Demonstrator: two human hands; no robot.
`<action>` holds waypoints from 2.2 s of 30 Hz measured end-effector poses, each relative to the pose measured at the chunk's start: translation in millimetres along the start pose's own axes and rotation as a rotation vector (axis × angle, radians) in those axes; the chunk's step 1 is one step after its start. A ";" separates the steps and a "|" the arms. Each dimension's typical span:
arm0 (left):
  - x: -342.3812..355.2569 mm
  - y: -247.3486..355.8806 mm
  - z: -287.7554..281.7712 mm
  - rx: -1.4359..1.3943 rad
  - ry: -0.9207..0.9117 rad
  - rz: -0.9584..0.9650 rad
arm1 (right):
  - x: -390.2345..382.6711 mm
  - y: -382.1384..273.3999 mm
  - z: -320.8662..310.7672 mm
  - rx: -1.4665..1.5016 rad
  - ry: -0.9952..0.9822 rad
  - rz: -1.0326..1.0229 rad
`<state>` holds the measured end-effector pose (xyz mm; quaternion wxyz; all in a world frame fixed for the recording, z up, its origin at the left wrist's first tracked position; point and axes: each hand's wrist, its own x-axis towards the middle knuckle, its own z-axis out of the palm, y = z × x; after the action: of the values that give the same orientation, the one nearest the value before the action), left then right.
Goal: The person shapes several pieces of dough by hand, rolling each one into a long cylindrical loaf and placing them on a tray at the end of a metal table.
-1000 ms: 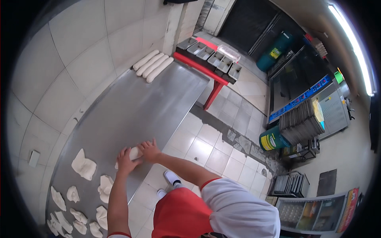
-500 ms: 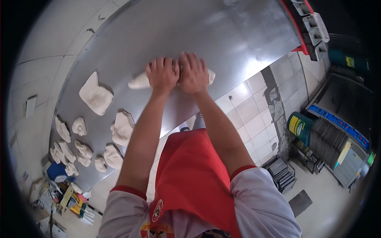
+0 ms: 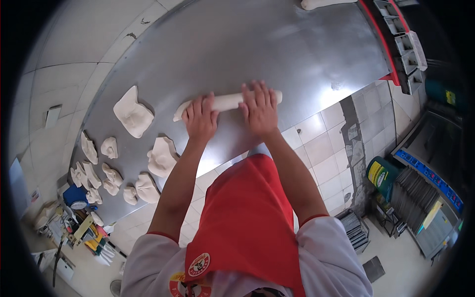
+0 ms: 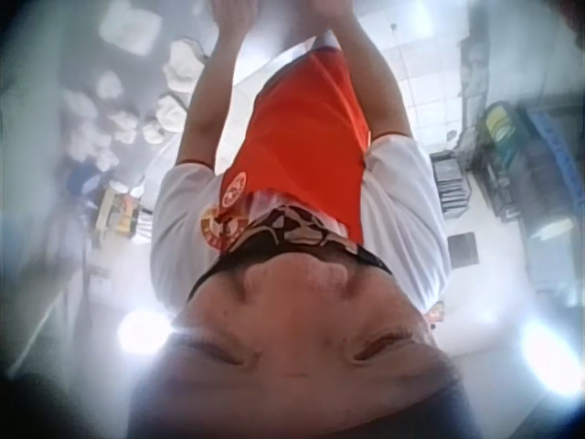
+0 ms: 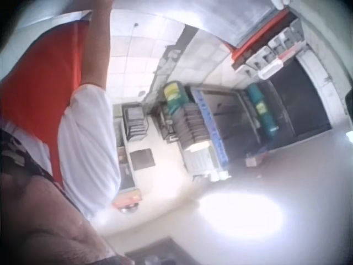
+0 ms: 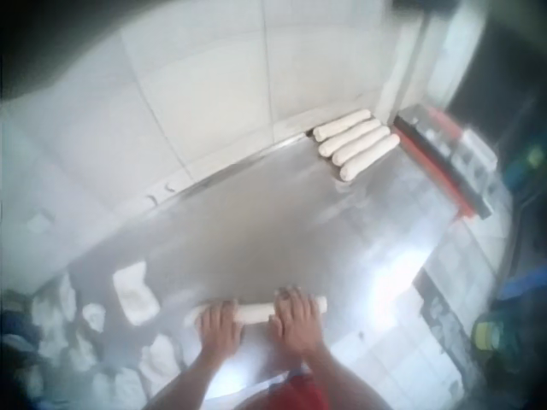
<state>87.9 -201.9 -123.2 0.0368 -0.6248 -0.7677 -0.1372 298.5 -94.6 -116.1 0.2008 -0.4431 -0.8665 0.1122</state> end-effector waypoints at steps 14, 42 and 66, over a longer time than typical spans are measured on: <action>79.6 -58.3 -5.6 -0.027 0.014 -0.011 | 119.1 55.2 0.3 0.107 -0.184 -0.338; 142.0 102.8 39.6 0.045 0.125 -0.067 | 101.9 81.1 -11.6 -0.036 -0.038 -0.150; 54.4 2.4 20.7 0.083 -0.039 -0.345 | 114.8 93.8 -11.0 -0.045 -0.176 -0.260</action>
<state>80.8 -144.6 -130.3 0.0235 -0.4842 -0.8692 -0.0974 310.7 53.5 -112.7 0.1269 -0.3202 -0.9330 0.1040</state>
